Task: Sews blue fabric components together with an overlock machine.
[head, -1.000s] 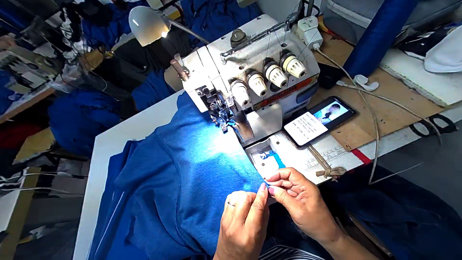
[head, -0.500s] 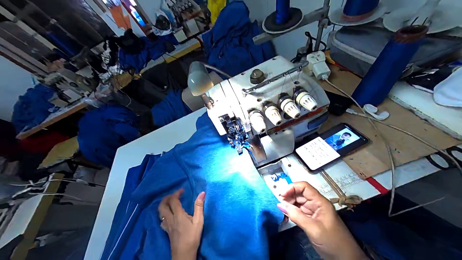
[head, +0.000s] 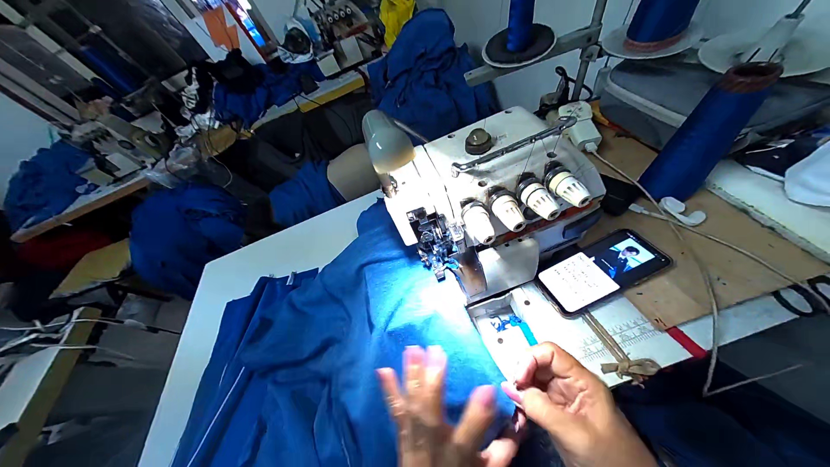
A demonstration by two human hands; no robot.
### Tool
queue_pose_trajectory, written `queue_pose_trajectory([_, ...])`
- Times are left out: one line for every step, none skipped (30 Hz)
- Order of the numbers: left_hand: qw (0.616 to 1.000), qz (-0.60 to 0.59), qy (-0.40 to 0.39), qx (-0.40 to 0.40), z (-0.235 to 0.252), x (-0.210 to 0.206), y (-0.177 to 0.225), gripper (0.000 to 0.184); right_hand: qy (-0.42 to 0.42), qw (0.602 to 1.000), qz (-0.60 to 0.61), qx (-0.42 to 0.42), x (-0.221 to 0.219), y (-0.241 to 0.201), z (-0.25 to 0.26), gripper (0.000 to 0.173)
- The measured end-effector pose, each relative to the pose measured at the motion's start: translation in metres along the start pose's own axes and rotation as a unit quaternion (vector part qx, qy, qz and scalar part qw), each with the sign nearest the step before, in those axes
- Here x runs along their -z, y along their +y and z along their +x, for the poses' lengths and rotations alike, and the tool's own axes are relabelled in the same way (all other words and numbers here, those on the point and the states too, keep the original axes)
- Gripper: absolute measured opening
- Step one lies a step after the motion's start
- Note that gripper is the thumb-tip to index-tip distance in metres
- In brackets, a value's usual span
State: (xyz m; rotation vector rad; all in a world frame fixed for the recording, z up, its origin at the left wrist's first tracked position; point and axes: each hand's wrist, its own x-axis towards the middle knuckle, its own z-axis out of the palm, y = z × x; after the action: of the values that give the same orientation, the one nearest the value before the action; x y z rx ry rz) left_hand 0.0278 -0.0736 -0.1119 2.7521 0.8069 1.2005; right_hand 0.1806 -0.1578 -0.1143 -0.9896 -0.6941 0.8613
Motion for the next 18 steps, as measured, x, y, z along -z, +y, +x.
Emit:
queue_pose_trajectory([1.0,0.003,0.008,-0.013,-0.005,-0.02,0.009,0.056,-0.01,1.0,-0.001,0.011,0.002,-0.005,0.001,0.023])
queue_pose_trajectory([1.0,-0.004,0.024,-0.016,-0.007,-0.032,0.008,0.041,-0.017,1.0,-0.008,0.013,0.005,-0.009,0.002,0.023])
queue_pose_trajectory([0.999,-0.018,0.038,-0.019,-0.004,-0.034,0.002,0.032,-0.02,1.0,-0.016,0.007,0.009,-0.012,0.004,0.025])
queue_pose_trajectory([0.999,-0.022,0.029,-0.022,-0.002,-0.029,-0.007,0.029,-0.021,1.0,-0.02,-0.006,0.013,-0.014,0.003,0.026])
queue_pose_trajectory([0.999,-0.017,0.0,-0.034,-0.001,-0.019,-0.015,0.028,-0.022,0.999,-0.022,-0.024,0.016,-0.015,0.001,0.028])
queue_pose_trajectory([0.998,-0.016,-0.036,-0.05,-0.002,-0.008,-0.022,0.027,-0.022,0.999,-0.024,-0.039,0.017,-0.014,0.0,0.029])
queue_pose_trajectory([0.995,-0.022,-0.07,-0.062,-0.003,0.001,-0.027,0.026,-0.023,0.998,-0.023,-0.047,0.018,-0.013,-0.001,0.03])
queue_pose_trajectory([0.993,-0.032,-0.095,-0.07,-0.005,0.008,-0.031,0.025,-0.024,0.998,-0.025,-0.053,0.018,-0.011,-0.003,0.031])
queue_pose_trajectory([0.99,-0.042,-0.112,-0.078,-0.008,0.013,-0.034,0.025,-0.028,0.998,-0.029,-0.057,0.017,-0.01,-0.004,0.032])
queue_pose_trajectory([0.988,-0.046,-0.123,-0.083,-0.009,0.018,-0.036,0.025,-0.032,0.997,-0.03,-0.06,0.016,-0.008,-0.005,0.032])
queue_pose_trajectory([0.987,-0.045,-0.13,-0.085,-0.009,0.022,-0.038,0.025,-0.036,0.997,-0.032,-0.063,0.016,-0.008,-0.005,0.032])
queue_pose_trajectory([0.986,-0.044,-0.134,-0.084,-0.007,0.024,-0.038,0.024,-0.039,0.997,-0.036,-0.061,0.015,-0.007,-0.004,0.031])
queue_pose_trajectory([0.986,-0.041,-0.136,-0.082,-0.004,0.025,-0.039,0.024,-0.042,0.996,-0.043,-0.059,0.015,-0.006,-0.002,0.031])
queue_pose_trajectory([0.986,-0.037,-0.14,-0.079,-0.001,0.025,-0.04,0.024,-0.042,0.996,-0.052,-0.056,0.013,-0.006,0.001,0.03])
queue_pose_trajectory([0.986,-0.031,-0.145,-0.076,0.003,0.025,-0.042,0.025,-0.038,0.996,-0.064,-0.054,0.011,-0.006,0.005,0.029])
queue_pose_trajectory([0.986,-0.024,-0.15,-0.074,0.008,0.025,-0.044,0.025,-0.032,0.995,-0.078,-0.05,0.008,-0.005,0.01,0.028])
queue_pose_trajectory([0.986,-0.015,-0.152,-0.073,0.012,0.024,-0.047,0.026,-0.028,0.994,-0.092,-0.043,0.005,-0.005,0.016,0.026])
queue_pose_trajectory([0.986,-0.007,-0.15,-0.074,0.017,0.023,-0.051,0.027,-0.025,0.994,-0.107,-0.031,0.002,-0.003,0.022,0.024])
